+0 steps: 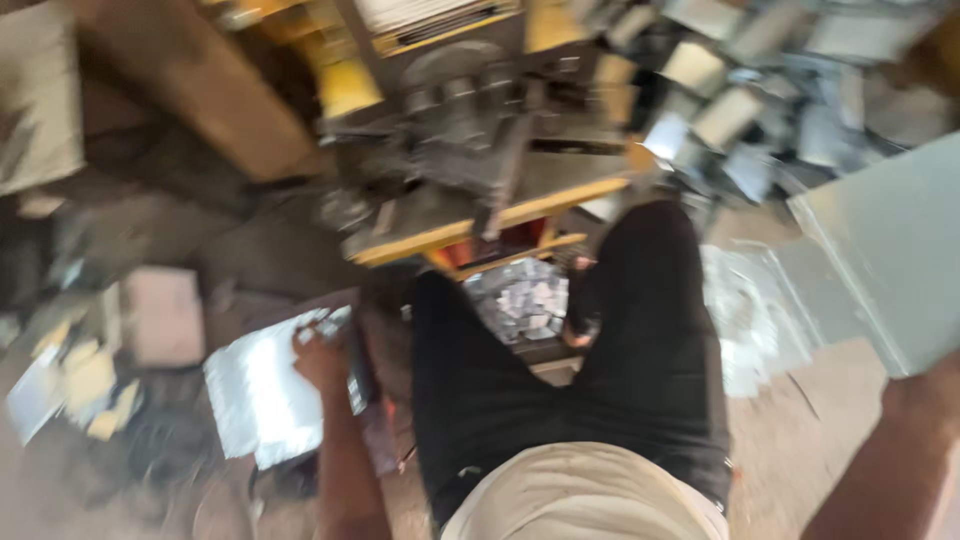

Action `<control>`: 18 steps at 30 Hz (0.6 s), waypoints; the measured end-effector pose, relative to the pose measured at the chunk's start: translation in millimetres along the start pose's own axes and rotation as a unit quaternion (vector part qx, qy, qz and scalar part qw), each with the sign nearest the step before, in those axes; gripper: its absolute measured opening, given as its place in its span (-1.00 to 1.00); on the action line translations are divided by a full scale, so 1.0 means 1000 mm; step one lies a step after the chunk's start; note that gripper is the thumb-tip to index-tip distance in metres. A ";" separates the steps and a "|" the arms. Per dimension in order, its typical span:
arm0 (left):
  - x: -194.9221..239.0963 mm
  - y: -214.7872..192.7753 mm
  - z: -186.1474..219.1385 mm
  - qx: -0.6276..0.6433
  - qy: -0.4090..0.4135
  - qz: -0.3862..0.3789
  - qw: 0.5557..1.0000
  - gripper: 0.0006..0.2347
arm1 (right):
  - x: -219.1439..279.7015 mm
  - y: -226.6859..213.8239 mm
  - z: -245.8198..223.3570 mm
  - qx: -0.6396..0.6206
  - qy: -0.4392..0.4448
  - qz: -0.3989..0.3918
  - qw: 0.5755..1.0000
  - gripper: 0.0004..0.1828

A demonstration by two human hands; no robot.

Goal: The person picks up metal sheets from a stack and inserts them into a machine to bend the edges. They rotate each sheet to process multiple sides and then stack the finished components.

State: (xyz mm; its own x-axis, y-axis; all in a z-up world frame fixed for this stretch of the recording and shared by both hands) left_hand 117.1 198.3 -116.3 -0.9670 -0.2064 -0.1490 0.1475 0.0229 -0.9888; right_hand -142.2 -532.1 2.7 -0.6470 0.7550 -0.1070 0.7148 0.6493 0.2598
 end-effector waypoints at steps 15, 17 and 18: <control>0.038 -0.013 -0.018 -0.044 0.066 0.122 0.989 -0.66 | 0.078 0.035 0.075 0.068 0.438 0.281 0.851 -0.57; 0.035 -0.048 -0.032 -0.070 -0.031 0.022 0.997 -0.59 | 0.080 0.029 0.085 0.014 0.397 0.274 0.876 -0.65; 0.038 -0.072 -0.042 -0.083 -0.079 -0.029 0.993 -0.55 | 0.080 0.024 0.089 -0.013 0.379 0.271 0.885 -0.68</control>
State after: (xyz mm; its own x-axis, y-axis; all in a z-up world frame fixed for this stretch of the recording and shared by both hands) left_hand 61.4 230.1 -51.3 -0.9261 -0.3636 -0.1009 0.0426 0.1649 -0.9854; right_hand -153.4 -447.8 -85.2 -0.2102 0.6707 0.7114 0.9746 0.2008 0.0988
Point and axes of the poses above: each hand's wrist, its own x-axis away from the middle knuckle, its own y-axis out of the palm, z = x × y, the point moved 1 cm from there along -x, towards the middle knuckle, and after that the axes turned 3 degrees about -x, right-handed, at the moved point
